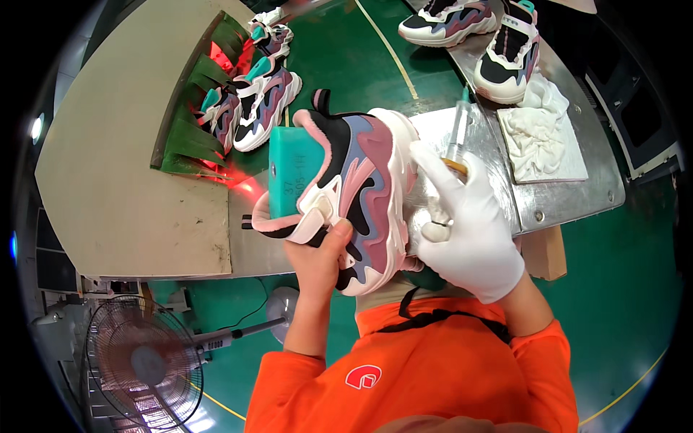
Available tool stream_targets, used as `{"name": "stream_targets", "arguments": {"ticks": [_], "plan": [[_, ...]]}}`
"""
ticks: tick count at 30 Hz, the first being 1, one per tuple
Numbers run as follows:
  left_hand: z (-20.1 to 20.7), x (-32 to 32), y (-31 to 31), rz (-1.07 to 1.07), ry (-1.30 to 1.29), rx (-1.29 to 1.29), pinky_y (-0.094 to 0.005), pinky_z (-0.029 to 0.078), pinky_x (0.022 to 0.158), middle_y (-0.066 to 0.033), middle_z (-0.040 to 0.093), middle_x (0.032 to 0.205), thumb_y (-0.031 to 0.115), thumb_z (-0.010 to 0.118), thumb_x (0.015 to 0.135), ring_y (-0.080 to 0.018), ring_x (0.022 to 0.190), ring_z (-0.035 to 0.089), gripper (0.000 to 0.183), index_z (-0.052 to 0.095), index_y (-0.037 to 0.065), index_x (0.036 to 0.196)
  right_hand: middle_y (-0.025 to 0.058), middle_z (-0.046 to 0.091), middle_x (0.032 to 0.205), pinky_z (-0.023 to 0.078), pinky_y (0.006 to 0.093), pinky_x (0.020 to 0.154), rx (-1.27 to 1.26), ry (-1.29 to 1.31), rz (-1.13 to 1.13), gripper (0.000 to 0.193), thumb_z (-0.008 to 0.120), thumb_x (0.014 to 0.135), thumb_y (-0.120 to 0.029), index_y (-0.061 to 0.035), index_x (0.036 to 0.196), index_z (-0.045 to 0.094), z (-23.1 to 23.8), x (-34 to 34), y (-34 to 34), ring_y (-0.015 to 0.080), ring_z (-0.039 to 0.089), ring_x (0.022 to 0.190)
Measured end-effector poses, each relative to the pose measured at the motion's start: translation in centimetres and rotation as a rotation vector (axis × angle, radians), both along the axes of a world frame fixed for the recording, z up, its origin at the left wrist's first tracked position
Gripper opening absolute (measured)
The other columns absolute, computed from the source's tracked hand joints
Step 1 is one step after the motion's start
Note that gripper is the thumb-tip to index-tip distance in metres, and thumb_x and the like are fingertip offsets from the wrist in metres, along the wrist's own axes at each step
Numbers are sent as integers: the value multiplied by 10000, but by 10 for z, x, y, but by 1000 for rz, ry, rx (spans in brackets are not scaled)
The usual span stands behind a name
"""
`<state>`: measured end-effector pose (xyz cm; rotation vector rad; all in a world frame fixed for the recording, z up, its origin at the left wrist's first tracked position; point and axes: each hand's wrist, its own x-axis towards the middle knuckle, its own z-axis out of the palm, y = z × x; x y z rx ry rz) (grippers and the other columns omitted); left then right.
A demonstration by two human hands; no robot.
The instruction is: The person injects a clear liquid into the side seams of a multi-colored sneaker using a syringe. They rotate the shoe to access different areas along the sole and upper, then wipe the injection site with a white cloth. The process is repeated on multiple shoes lined up on a metal table.
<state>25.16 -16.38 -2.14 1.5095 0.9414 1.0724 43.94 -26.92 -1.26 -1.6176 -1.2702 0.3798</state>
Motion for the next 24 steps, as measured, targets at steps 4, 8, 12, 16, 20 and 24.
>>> {"name": "stream_targets", "arguments": {"ticks": [4, 8, 12, 16, 20, 24], "plan": [[-4, -1, -5, 44, 18, 54, -192, 323, 421, -25, 561, 747, 169, 721, 770, -63, 506, 471, 395, 580, -48, 1068, 223, 446, 1062, 497, 422, 762, 43, -272, -32, 756, 655, 682, -47, -126, 1409, 464, 8, -14, 11, 363, 541, 893], [1, 0, -4, 23, -59, 33, -218, 411, 537, -36, 609, 796, 106, 731, 776, -87, 623, 547, 336, 592, -56, 1035, 294, 416, 1175, 480, 453, 822, -6, -419, -62, 819, 700, 674, -102, -188, 1441, 426, 3, -23, 13, 442, 527, 986], [2, 3, 2, 11, 17, 6, -198, 310, 408, -23, 559, 731, 164, 694, 812, -57, 490, 461, 300, 599, -30, 1021, 215, 457, 1069, 481, 437, 790, 30, -515, -70, 708, 656, 681, -48, -98, 1370, 502, 4, -21, 14, 381, 510, 970], [13, 10, 14, -83, -64, -160, -209, 426, 573, -21, 601, 831, 165, 706, 832, -66, 671, 548, 383, 579, -41, 1129, 224, 463, 1085, 477, 454, 792, 39, -495, -78, 655, 637, 681, -56, -111, 1325, 526, -2, -8, 11, 390, 522, 969], [17, 17, 33, -130, -117, -198, -250, 493, 714, -60, 633, 977, 189, 725, 843, -108, 830, 601, 443, 564, -47, 1182, 204, 460, 1114, 490, 402, 754, 107, -342, -133, 615, 630, 643, -17, -122, 1244, 553, 0, 5, 4, 318, 562, 870], [17, 31, 50, -172, -156, -206, -282, 522, 777, -88, 645, 1036, 204, 736, 842, -146, 888, 632, 464, 566, -49, 1192, 165, 444, 1086, 492, 359, 725, 194, -252, -288, 671, 646, 617, 3, -122, 1267, 536, -8, 20, 3, 247, 551, 772]]}}
